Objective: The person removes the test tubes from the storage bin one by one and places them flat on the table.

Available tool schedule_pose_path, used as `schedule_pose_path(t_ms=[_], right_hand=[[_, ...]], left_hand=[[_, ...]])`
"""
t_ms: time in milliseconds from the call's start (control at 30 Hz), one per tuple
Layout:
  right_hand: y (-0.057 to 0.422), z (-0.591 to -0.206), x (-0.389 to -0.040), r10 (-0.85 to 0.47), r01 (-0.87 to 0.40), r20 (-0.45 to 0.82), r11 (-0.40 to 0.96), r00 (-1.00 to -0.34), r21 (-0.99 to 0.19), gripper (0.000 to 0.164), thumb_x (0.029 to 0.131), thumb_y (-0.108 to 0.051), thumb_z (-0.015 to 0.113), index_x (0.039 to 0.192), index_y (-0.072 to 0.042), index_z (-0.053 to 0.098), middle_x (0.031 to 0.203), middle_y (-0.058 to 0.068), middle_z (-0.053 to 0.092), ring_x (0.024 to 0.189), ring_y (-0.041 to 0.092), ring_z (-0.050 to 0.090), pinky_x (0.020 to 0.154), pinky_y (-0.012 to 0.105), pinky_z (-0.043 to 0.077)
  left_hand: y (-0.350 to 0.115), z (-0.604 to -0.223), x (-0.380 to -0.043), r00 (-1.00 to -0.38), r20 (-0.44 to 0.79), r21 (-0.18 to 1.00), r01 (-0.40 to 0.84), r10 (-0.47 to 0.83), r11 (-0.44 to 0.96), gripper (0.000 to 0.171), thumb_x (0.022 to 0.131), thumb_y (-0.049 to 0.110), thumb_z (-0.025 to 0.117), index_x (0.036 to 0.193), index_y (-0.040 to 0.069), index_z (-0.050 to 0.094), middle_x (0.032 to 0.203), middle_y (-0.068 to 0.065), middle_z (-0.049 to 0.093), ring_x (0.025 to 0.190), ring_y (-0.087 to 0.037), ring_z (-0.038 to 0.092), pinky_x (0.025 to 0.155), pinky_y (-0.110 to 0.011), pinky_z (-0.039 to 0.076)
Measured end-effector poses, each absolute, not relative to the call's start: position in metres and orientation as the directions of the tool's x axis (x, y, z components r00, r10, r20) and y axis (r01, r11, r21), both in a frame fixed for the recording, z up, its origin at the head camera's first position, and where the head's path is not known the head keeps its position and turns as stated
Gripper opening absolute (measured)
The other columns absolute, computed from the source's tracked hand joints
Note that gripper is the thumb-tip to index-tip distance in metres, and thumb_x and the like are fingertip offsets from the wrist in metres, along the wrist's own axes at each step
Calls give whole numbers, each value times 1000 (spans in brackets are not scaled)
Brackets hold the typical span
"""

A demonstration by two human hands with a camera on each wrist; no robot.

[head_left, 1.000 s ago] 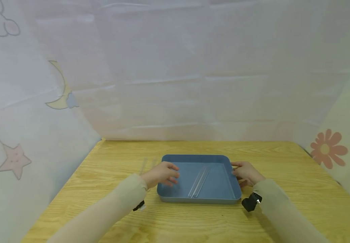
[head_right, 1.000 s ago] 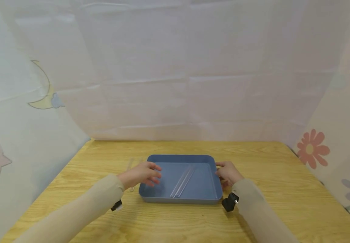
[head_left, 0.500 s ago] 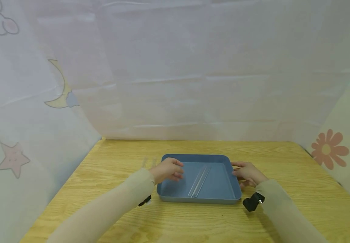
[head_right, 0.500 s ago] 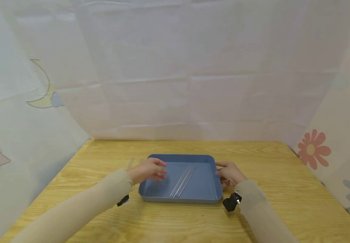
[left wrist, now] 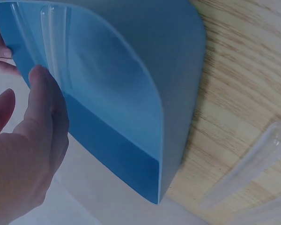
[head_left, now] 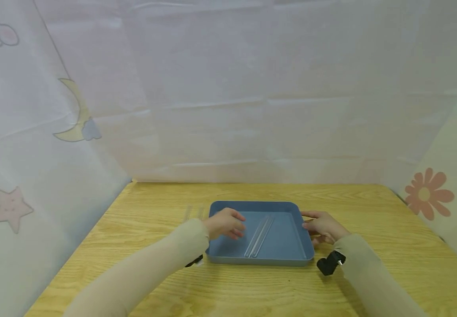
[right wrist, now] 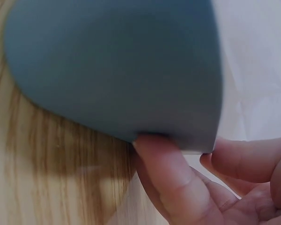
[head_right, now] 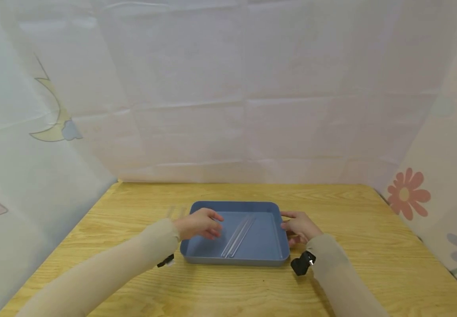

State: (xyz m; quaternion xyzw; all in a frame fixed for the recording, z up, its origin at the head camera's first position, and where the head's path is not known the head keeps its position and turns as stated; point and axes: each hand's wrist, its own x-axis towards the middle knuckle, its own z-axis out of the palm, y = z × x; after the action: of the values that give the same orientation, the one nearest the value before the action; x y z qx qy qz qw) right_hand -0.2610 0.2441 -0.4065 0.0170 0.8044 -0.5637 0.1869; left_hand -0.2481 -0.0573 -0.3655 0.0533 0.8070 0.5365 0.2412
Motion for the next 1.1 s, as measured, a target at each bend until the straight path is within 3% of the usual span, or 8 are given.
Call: schedule_pose_path(t_ms=[933, 1100], right_hand=[[246, -409, -263, -209, 256, -338, 340, -918, -905, 58, 99, 0, 48, 151, 7, 21, 110, 20, 66, 86, 25, 68, 61, 40, 57], [245, -410, -263, -195, 253, -333, 346, -923, -904, 57, 99, 1, 48, 150, 7, 23, 109, 20, 66, 85, 24, 68, 61, 39, 57]], left_hand=[[-30, -368, -258, -871, -334, 847, -109, 360, 521, 37, 90, -4, 65, 125, -9, 55, 109, -19, 63, 97, -38, 65, 78, -42, 57], [-27, -367, -259, -874, -328, 814, -70, 357, 577, 38, 90, -3, 65, 126, -11, 54, 117, -22, 61, 96, -38, 66, 78, -42, 57]])
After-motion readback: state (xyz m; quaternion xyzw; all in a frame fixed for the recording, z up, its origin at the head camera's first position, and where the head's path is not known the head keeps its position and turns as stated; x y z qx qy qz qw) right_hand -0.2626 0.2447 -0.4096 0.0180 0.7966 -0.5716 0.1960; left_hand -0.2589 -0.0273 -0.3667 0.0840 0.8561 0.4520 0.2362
